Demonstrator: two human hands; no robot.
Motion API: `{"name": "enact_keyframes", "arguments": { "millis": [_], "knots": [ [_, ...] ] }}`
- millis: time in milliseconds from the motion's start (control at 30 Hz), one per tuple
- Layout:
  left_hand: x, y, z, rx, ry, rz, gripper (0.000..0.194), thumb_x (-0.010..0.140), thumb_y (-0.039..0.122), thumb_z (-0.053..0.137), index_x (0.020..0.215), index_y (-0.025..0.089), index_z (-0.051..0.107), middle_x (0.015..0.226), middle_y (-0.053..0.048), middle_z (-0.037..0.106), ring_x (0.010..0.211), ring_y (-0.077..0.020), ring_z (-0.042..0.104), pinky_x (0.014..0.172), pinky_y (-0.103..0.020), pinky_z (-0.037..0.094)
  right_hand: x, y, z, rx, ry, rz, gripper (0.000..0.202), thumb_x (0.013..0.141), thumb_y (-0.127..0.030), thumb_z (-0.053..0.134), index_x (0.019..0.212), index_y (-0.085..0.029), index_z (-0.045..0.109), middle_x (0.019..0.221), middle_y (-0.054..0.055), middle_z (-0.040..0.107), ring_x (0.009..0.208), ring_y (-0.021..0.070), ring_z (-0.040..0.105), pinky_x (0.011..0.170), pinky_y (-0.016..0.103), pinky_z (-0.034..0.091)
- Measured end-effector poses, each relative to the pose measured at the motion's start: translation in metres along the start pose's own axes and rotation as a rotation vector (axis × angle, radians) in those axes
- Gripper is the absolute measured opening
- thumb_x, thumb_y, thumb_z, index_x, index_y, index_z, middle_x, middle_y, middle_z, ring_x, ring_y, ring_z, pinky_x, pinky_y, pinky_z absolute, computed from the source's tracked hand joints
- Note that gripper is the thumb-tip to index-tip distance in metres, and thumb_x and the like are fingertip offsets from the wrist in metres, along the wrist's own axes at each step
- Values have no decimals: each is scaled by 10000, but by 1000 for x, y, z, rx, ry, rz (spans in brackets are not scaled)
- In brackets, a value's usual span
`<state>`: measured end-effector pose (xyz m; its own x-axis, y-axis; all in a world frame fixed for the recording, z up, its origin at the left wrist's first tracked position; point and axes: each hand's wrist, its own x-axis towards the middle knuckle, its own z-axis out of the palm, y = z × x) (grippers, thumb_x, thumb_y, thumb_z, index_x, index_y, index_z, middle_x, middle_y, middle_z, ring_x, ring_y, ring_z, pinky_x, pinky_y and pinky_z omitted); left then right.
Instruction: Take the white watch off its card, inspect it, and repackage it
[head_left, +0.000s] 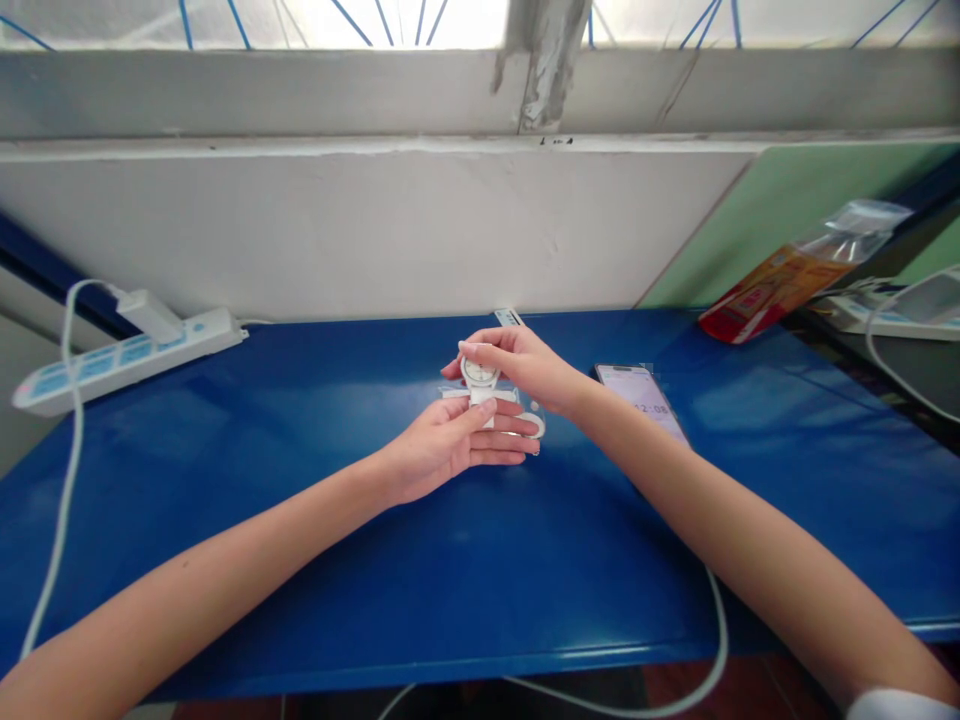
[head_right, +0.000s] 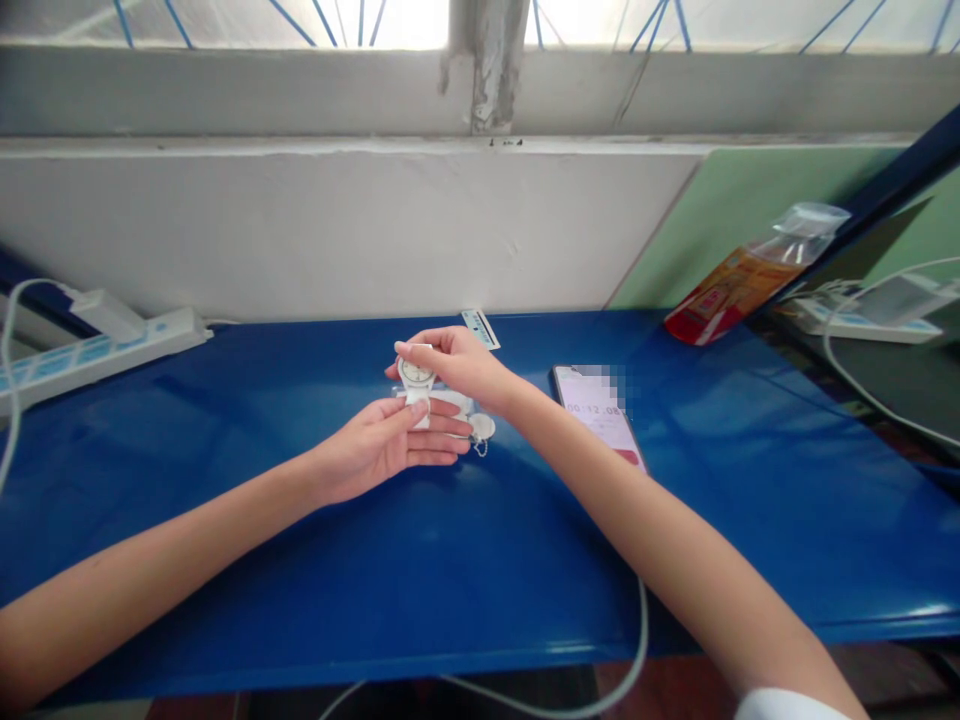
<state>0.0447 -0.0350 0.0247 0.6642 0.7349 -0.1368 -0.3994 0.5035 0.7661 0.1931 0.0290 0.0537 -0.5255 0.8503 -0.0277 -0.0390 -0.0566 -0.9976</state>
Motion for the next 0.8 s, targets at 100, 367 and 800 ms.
{"name": "enact_keyframes", "arguments": {
  "millis": [100,367,800],
  "knots": [
    [-1,0,3,6,-14,-29,286,916,331,638,1061,88,674,1060,-177,721,966,-261,706,885,-387,523,0,4,3,230,-104,73,235,835,-372,652,752,-154,684,886,82,766,795,168,700,779,289,536],
    [1,-9,0,0,51,-112,310,963,353,554,1025,77,681,1024,-183,727,948,-256,713,896,-402,519,-2,-5,6,546,-241,215,478,998,-393,300,1002,-121,693,1082,128,734,1029,214,684,1013,376,450],
    [0,-5,0,-27,-16,-131,314,977,348,525,1041,80,674,940,-162,743,852,-233,732,885,-401,521,-6,-16,5,586,-165,278,611,996,-496,242,1092,-50,648,1176,201,686,1030,254,685,995,400,472]
  ]
}}
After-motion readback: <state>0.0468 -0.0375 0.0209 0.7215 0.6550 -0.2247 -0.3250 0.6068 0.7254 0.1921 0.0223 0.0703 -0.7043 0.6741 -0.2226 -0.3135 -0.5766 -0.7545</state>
